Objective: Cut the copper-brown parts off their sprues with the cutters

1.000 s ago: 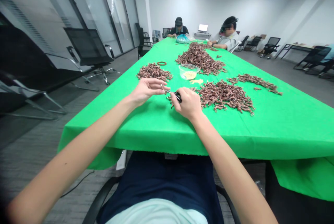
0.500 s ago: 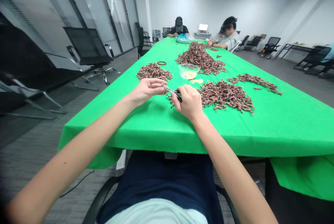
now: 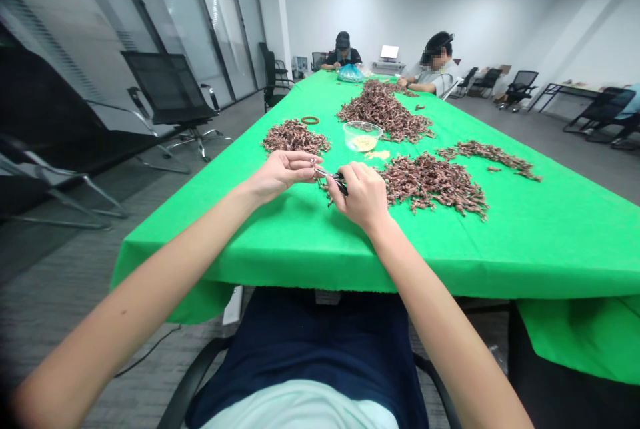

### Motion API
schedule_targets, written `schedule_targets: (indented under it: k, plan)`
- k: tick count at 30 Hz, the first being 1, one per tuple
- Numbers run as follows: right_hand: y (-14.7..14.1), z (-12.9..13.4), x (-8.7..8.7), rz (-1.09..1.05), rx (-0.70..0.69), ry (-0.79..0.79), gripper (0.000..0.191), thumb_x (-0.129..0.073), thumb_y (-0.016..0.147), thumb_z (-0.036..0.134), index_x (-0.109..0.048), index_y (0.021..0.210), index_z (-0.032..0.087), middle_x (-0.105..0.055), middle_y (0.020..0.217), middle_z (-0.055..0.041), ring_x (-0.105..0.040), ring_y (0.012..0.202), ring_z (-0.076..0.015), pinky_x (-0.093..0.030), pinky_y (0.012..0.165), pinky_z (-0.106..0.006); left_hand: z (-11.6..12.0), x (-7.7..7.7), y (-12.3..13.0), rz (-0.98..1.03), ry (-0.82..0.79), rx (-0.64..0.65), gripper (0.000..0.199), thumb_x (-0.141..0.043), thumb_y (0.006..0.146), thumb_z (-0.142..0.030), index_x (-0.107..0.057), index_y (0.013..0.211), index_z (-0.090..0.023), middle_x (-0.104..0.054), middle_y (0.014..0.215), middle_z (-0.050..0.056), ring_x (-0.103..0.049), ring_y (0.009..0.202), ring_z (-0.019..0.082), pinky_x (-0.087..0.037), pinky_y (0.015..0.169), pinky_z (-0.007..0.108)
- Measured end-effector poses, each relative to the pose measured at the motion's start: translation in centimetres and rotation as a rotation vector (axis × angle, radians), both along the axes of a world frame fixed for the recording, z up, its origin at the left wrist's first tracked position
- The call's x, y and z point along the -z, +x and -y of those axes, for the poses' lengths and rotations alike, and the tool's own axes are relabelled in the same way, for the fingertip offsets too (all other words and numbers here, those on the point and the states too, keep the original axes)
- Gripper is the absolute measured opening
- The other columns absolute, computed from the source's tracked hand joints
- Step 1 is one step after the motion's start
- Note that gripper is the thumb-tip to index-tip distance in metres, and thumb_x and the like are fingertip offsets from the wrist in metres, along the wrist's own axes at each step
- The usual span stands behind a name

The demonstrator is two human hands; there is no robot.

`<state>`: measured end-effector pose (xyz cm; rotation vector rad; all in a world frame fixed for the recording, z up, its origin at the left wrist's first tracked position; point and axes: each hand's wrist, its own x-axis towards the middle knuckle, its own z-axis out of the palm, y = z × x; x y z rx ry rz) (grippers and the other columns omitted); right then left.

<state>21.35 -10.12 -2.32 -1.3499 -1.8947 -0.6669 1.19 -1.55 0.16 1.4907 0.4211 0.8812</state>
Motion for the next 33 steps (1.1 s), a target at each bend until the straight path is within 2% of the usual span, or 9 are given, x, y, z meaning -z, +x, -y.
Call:
schedule_targets:
  k: [7, 14, 25, 33]
  plan:
    - [0.06, -0.08, 0.15, 0.014, -0.001, 0.003, 0.038, -0.041, 0.101, 0.048, -0.061, 0.088, 0.019, -0.065, 0.081, -0.0081, -0.056, 0.076, -0.0209, -0.038, 0.069, -0.032, -0.05, 0.05, -0.11, -0.027, 0.017, -0.011, 0.050, -0.091, 0.065, -0.033, -0.076, 0.107, -0.012, -0.078, 0.101, 0.015, -0.075, 0.091, 0.025, -0.059, 0.087, 0.038]
    - [-0.11, -0.08, 0.15, 0.039, 0.045, 0.053, 0.040, -0.041, 0.102, 0.048, -0.062, 0.083, 0.018, -0.064, 0.076, -0.0073, -0.057, 0.071, -0.0194, -0.036, 0.065, -0.031, 0.09, -0.29, -0.20, -0.033, 0.073, -0.076, 0.051, -0.095, 0.057, -0.029, -0.078, 0.103, -0.013, -0.079, 0.098, 0.014, -0.075, 0.095, 0.029, -0.056, 0.095, 0.042]
    - [-0.40, -0.29, 0.54, -0.033, 0.046, -0.030, 0.041, -0.043, 0.101, 0.049, -0.064, 0.083, 0.019, -0.068, 0.075, -0.0066, -0.060, 0.069, -0.0188, -0.035, 0.061, -0.030, 0.20, -0.24, -0.20, -0.036, 0.168, -0.141, 0.054, -0.094, 0.058, -0.030, -0.076, 0.106, -0.012, -0.079, 0.097, 0.015, -0.074, 0.098, 0.034, -0.058, 0.092, 0.046]
    - [-0.18, -0.48, 0.63, -0.138, -0.020, -0.086, 0.039, -0.043, 0.100, 0.047, -0.065, 0.085, 0.019, -0.069, 0.077, -0.0070, -0.062, 0.071, -0.0194, -0.038, 0.064, -0.030, -0.01, -0.03, -0.01, -0.027, 0.153, -0.155, 0.053, -0.095, 0.056, -0.032, -0.077, 0.101, -0.012, -0.079, 0.095, 0.014, -0.074, 0.097, 0.032, -0.058, 0.092, 0.045]
